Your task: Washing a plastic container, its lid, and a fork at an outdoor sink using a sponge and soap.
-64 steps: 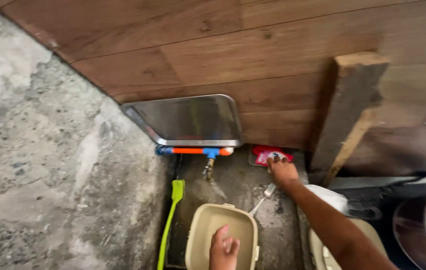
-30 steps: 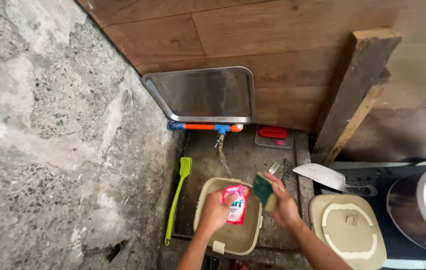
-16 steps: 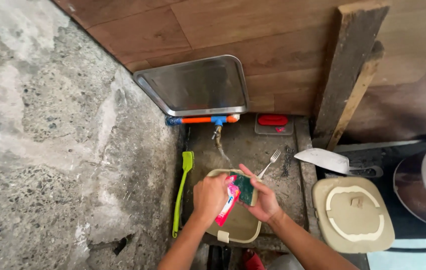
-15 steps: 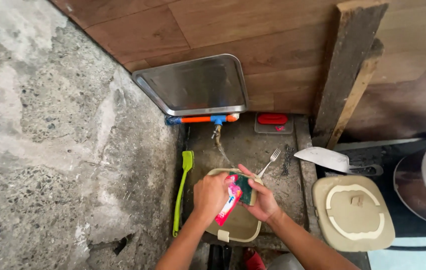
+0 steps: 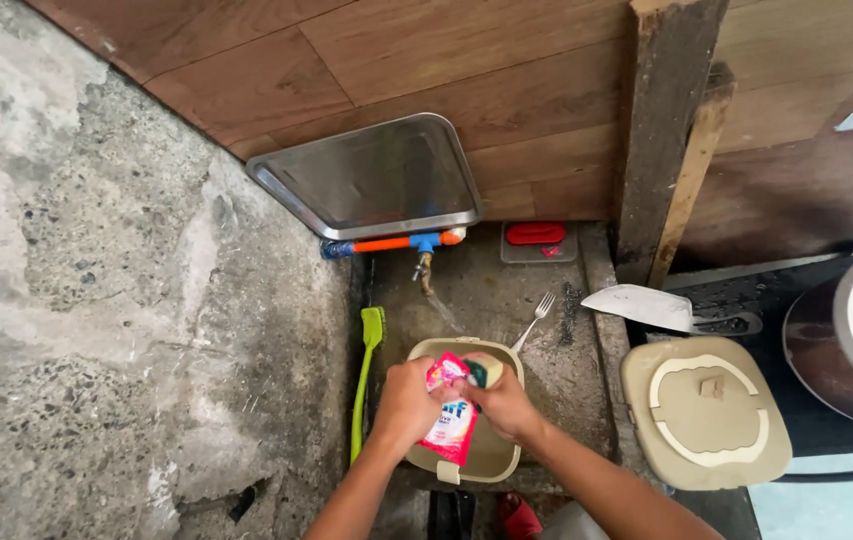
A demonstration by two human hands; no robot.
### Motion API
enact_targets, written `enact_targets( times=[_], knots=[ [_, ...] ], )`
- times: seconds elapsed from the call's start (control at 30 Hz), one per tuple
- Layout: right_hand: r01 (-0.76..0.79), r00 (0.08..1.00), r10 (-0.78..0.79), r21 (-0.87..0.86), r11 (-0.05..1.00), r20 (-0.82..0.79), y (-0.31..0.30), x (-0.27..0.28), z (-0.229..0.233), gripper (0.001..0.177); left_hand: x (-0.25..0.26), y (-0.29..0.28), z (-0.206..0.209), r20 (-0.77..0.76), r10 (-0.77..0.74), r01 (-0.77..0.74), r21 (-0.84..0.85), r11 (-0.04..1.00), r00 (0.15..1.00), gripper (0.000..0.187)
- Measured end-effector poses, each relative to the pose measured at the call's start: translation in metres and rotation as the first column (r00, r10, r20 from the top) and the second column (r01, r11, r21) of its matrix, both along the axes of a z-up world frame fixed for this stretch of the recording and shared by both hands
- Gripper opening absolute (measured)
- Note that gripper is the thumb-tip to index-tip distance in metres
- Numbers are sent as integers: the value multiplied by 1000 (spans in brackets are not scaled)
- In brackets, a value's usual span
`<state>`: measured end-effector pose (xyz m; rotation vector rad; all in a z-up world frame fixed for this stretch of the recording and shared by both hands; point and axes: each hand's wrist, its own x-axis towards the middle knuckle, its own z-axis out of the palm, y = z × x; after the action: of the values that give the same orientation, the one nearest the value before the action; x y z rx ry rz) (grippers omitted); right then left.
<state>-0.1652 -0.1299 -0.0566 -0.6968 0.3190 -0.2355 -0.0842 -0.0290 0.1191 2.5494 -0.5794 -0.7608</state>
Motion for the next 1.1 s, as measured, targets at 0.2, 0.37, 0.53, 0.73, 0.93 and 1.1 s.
enact_targets(
  times=[0.2, 0.37, 0.53, 0.73, 0.93, 1.1],
  knots=[
    [43, 989, -3, 257, 966, -151, 7, 6, 17, 24, -4, 1, -12, 139, 42, -36, -40, 999, 989, 13],
    [35, 951, 79, 358, 933, -299, -34, -10, 47, 33, -4, 12, 1, 99, 82, -86, 34, 996, 992, 12],
    [-54, 977, 116, 323, 945, -178, -50, -8, 24, 74, -3, 26, 3, 81, 152, -147, -63, 987, 985, 22],
    [1, 991, 37, 274, 962, -131, -52, 11, -23, 26, -1, 28, -3, -74, 356, -363, -180, 914, 932, 19],
    [64, 884, -344, -645, 761, -318, -76, 20, -54, 31, 35, -27, -35, 152, 207, -158, -285, 946, 966, 23],
    [-179, 611, -368, -575, 798, -701, -98, -8, -73, 59, 78, -135, -88, 283, -53, 125, -243, 962, 958, 18]
  ],
)
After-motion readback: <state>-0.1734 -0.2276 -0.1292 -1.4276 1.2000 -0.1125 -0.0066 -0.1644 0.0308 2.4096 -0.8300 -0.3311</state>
